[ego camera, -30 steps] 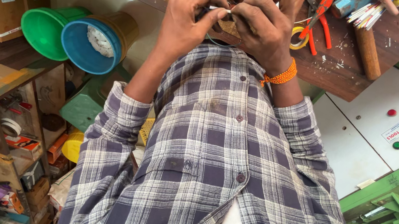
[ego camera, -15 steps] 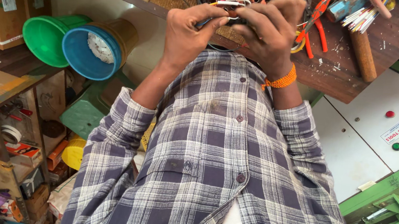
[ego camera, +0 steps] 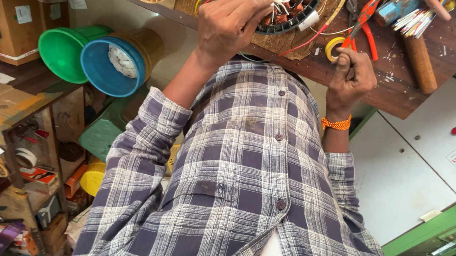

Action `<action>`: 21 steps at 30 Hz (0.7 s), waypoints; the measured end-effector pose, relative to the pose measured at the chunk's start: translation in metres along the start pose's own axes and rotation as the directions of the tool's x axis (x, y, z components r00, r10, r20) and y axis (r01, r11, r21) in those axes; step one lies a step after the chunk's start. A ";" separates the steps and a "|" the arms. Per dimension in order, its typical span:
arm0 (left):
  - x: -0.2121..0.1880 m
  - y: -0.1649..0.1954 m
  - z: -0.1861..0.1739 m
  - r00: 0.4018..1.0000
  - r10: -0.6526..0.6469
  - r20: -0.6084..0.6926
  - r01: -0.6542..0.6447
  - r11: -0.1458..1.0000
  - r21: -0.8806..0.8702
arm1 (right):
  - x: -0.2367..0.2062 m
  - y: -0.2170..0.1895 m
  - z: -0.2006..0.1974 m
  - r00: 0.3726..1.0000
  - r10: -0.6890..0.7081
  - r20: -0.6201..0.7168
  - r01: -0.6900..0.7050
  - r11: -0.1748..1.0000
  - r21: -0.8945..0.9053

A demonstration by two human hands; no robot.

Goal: The person works on a circular electrical component, likely a motor stator, by stripping wire insulation, twisting wires together, and securing connections with electrical tape. They use pliers, scissors, and a screwdriver to manipulate the wires and components on a cluttered workbench.

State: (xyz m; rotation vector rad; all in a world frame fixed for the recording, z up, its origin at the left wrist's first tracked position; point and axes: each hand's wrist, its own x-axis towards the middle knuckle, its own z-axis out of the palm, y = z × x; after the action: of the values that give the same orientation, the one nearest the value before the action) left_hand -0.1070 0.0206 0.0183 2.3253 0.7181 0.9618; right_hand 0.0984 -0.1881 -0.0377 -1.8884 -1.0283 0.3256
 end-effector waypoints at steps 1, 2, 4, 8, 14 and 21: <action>0.001 0.000 -0.002 1.000 -0.018 0.008 0.018 1.000 0.004 | -0.003 0.001 0.000 1.000 0.013 0.005 -0.013 1.000 0.011; 0.001 0.001 -0.005 0.999 -0.035 0.017 0.035 0.999 0.009 | -0.006 0.002 0.000 1.000 0.026 0.007 -0.026 0.999 0.021; 0.002 0.003 -0.009 0.997 -0.063 0.047 0.064 0.998 -0.011 | -0.009 0.004 0.001 0.999 0.033 0.029 -0.034 0.999 0.030; 0.001 0.005 -0.021 0.979 -0.126 0.158 0.133 0.990 -0.034 | -0.010 0.011 0.006 0.984 0.141 0.109 -0.158 0.972 0.173; -0.001 0.005 -0.023 0.976 -0.135 0.168 0.134 0.991 0.017 | 0.005 0.021 0.010 0.957 0.210 0.201 -0.222 0.974 0.037; -0.012 0.006 -0.027 0.982 -0.160 0.098 0.156 0.987 0.042 | 0.045 0.045 0.023 0.988 -0.106 0.115 0.128 0.971 -0.203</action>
State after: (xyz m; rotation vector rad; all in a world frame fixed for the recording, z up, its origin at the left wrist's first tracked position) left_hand -0.1333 0.0156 0.0331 2.2886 0.8688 0.7616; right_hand 0.1358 -0.1494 -0.0793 -2.0040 -1.2811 0.2555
